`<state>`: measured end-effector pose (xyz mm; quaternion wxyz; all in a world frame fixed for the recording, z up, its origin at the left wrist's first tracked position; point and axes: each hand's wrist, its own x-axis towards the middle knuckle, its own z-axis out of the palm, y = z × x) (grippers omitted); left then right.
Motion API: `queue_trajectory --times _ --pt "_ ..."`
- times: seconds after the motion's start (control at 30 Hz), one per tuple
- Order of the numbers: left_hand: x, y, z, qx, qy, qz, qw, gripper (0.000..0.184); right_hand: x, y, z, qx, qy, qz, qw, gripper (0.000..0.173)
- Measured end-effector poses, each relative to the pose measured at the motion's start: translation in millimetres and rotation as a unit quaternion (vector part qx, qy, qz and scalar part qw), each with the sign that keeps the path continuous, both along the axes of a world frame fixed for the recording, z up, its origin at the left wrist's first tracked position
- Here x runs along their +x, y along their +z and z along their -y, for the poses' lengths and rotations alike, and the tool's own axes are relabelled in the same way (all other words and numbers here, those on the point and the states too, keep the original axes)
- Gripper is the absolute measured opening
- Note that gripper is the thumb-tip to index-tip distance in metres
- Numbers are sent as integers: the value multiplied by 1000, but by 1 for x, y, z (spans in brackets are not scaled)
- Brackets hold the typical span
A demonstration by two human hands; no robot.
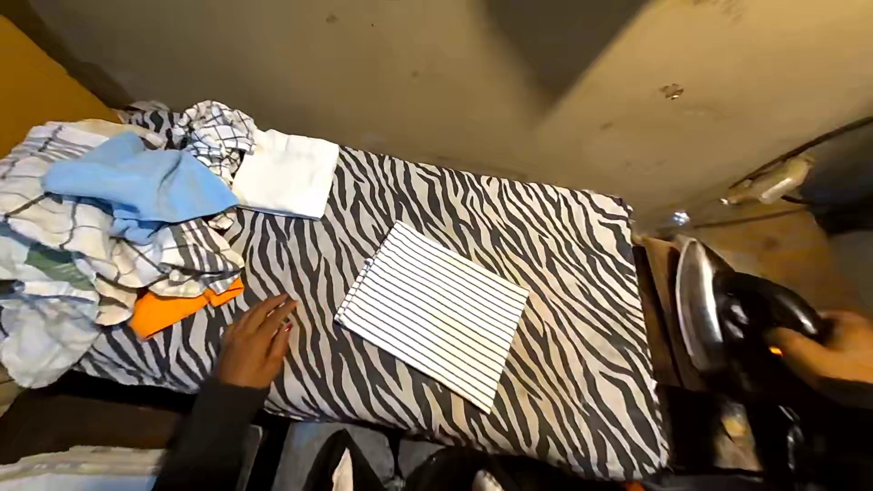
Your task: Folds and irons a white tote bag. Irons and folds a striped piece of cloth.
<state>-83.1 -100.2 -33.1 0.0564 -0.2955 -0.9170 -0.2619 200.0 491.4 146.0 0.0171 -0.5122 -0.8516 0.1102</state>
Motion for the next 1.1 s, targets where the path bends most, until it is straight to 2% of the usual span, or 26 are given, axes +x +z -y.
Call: queue_trajectory --times 0.1,0.17,0.27,0.37,0.43,0.5,0.6,0.7,0.8,0.9,1.0,1.07,1.1 --pt "19 20 18 8 -4 -24 1000 41 -29 -2 86 75 147 8 986 47" --pt "25 33 14 21 -4 -50 999 40 -58 -13 146 53 255 40 965 35" --pt "30 55 -15 63 -9 -92 994 35 -113 -47 237 -43 352 94 930 35" --pt "38 69 -43 96 -5 -119 988 31 -136 -69 291 -15 439 61 896 24" --pt "38 78 -38 102 -3 -120 987 31 -125 -76 296 4 453 41 891 22" --pt "37 79 -20 117 15 -111 987 32 -115 -77 286 30 419 38 907 24" --pt "36 70 1 105 62 -106 987 31 -125 -78 283 86 413 24 906 21" --pt "41 73 -17 123 53 -102 986 30 -171 -73 314 33 444 25 895 21" --pt "47 84 -44 164 2 -103 981 27 -231 -62 343 -70 440 89 891 23" --pt "50 97 -52 197 -19 -124 972 24 -264 -61 364 -76 449 65 888 21" --pt "53 105 -46 223 -14 -138 965 25 -258 -55 364 -123 445 103 881 26" --pt "55 103 -44 234 -11 -137 962 25 -230 -50 348 -144 442 142 874 31" --pt "57 97 -46 232 -10 -133 964 25 -209 -53 336 -125 441 133 879 30"
